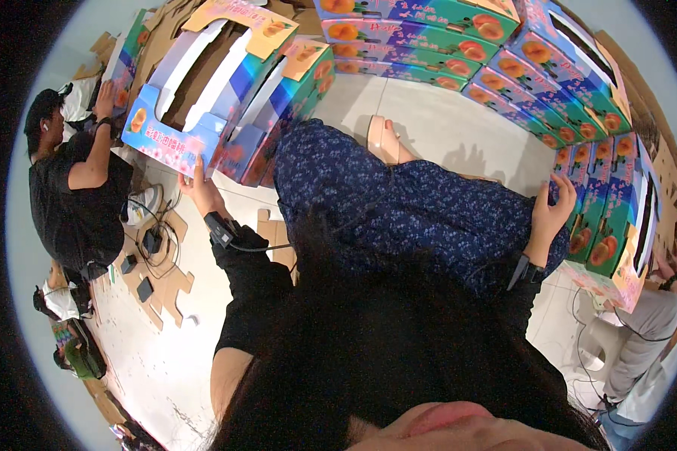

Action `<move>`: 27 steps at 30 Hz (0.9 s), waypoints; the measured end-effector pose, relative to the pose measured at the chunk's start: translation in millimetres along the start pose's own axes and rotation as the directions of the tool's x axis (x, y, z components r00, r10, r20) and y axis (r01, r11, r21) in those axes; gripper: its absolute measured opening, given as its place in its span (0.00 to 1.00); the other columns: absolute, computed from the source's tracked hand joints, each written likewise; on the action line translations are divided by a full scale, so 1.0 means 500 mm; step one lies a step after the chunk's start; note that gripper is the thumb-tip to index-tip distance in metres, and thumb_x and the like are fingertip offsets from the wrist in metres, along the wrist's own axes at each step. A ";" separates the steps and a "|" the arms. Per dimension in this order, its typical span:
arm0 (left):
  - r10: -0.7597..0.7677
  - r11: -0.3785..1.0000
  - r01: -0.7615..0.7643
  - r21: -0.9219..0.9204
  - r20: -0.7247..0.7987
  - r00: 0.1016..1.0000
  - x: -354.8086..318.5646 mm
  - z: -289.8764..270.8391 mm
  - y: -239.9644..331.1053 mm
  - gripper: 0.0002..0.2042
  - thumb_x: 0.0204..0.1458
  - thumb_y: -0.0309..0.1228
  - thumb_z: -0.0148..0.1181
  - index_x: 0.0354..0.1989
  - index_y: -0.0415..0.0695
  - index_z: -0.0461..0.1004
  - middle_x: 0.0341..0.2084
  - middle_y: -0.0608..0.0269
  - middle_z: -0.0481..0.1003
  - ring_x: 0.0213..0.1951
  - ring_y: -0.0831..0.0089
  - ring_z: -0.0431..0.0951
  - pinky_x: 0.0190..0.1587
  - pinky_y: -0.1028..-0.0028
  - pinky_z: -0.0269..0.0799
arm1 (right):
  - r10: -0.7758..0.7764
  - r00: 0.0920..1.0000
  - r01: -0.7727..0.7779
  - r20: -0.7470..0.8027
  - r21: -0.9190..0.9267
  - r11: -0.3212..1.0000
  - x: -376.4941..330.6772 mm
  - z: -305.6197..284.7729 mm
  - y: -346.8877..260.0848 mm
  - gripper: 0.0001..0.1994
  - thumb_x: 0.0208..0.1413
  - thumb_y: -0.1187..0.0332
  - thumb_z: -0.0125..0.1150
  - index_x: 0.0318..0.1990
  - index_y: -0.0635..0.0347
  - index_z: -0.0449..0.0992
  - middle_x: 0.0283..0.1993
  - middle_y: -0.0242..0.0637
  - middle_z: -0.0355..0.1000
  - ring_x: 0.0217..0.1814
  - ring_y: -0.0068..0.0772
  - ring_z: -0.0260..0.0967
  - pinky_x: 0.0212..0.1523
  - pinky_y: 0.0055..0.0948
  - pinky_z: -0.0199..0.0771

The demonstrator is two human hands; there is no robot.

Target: Folding and stacking cardboard fruit boxes on the floor.

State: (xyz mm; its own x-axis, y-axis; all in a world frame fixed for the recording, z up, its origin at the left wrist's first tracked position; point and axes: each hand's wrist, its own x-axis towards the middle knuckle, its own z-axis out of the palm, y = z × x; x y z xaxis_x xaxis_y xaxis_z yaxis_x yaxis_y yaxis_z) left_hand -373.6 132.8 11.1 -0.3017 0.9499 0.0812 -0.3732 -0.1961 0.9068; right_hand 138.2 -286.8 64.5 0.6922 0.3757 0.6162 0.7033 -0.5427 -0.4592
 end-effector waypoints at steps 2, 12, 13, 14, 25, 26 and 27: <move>0.028 1.000 -0.028 -0.003 0.021 0.999 -0.012 -0.004 0.003 0.38 0.46 0.22 0.67 0.60 0.42 0.45 0.56 0.50 0.62 0.56 0.64 0.67 0.58 0.65 0.63 | 0.017 1.000 -0.018 0.007 0.030 0.999 0.003 -0.002 -0.009 0.12 0.49 0.70 0.61 0.43 0.58 0.77 0.52 0.46 0.67 0.58 0.46 0.62 0.60 0.40 0.58; -0.138 0.893 -0.031 0.448 0.339 0.931 -0.093 0.032 0.109 0.60 0.39 0.18 0.68 0.68 0.50 0.19 0.62 0.51 0.57 0.58 0.63 0.63 0.61 0.65 0.58 | 0.020 0.999 -0.022 0.030 0.040 0.999 0.005 0.003 -0.007 0.10 0.52 0.69 0.61 0.41 0.60 0.76 0.51 0.46 0.68 0.58 0.45 0.63 0.59 0.39 0.59; -0.187 0.873 -0.010 0.487 0.354 0.917 -0.091 0.032 0.114 0.62 0.39 0.18 0.68 0.68 0.51 0.15 0.62 0.52 0.57 0.58 0.63 0.63 0.61 0.66 0.58 | 0.023 0.999 -0.024 0.037 0.038 0.999 0.005 0.003 -0.007 0.10 0.52 0.69 0.61 0.41 0.60 0.77 0.52 0.46 0.68 0.58 0.45 0.63 0.59 0.39 0.59; -0.061 0.910 -0.045 0.412 0.241 0.969 -0.095 0.039 0.111 0.52 0.41 0.22 0.68 0.70 0.45 0.32 0.58 0.54 0.62 0.55 0.66 0.66 0.59 0.67 0.60 | 0.026 0.999 -0.027 0.042 0.035 0.999 0.006 0.003 -0.008 0.10 0.52 0.69 0.61 0.42 0.60 0.77 0.52 0.46 0.68 0.58 0.45 0.63 0.59 0.39 0.59; 0.029 0.909 -0.152 0.389 0.304 0.952 -0.083 0.084 0.096 0.31 0.42 0.24 0.68 0.56 0.38 0.61 0.47 0.58 0.70 0.48 0.68 0.72 0.53 0.68 0.66 | 0.018 0.998 -0.024 0.067 0.086 0.996 -0.001 0.007 -0.006 0.09 0.49 0.72 0.61 0.39 0.59 0.77 0.50 0.46 0.69 0.55 0.46 0.65 0.57 0.37 0.62; 0.050 0.958 -0.128 0.257 0.291 0.956 -0.085 0.084 0.067 0.31 0.42 0.23 0.68 0.56 0.38 0.60 0.47 0.58 0.70 0.47 0.68 0.72 0.53 0.67 0.67 | 0.012 0.997 -0.019 0.078 0.085 0.996 -0.003 0.008 -0.007 0.09 0.49 0.72 0.61 0.39 0.59 0.77 0.50 0.46 0.69 0.55 0.46 0.65 0.57 0.37 0.62; 0.080 0.982 -0.123 0.144 0.274 0.959 -0.087 0.089 0.075 0.31 0.43 0.23 0.67 0.56 0.39 0.60 0.48 0.58 0.70 0.47 0.67 0.73 0.53 0.66 0.67 | 0.022 0.997 -0.029 0.080 0.090 0.996 -0.001 0.007 -0.012 0.09 0.49 0.72 0.61 0.39 0.59 0.77 0.50 0.46 0.69 0.55 0.46 0.65 0.57 0.37 0.62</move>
State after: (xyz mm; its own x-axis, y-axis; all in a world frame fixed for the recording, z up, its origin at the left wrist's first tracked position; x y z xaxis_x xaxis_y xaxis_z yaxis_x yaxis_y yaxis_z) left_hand -335.2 94.8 60.0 -0.0790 0.9614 0.2634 -0.2030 -0.2742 0.9400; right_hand 134.4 -281.1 64.5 0.7182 0.4226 0.5527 0.6945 -0.4835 -0.5328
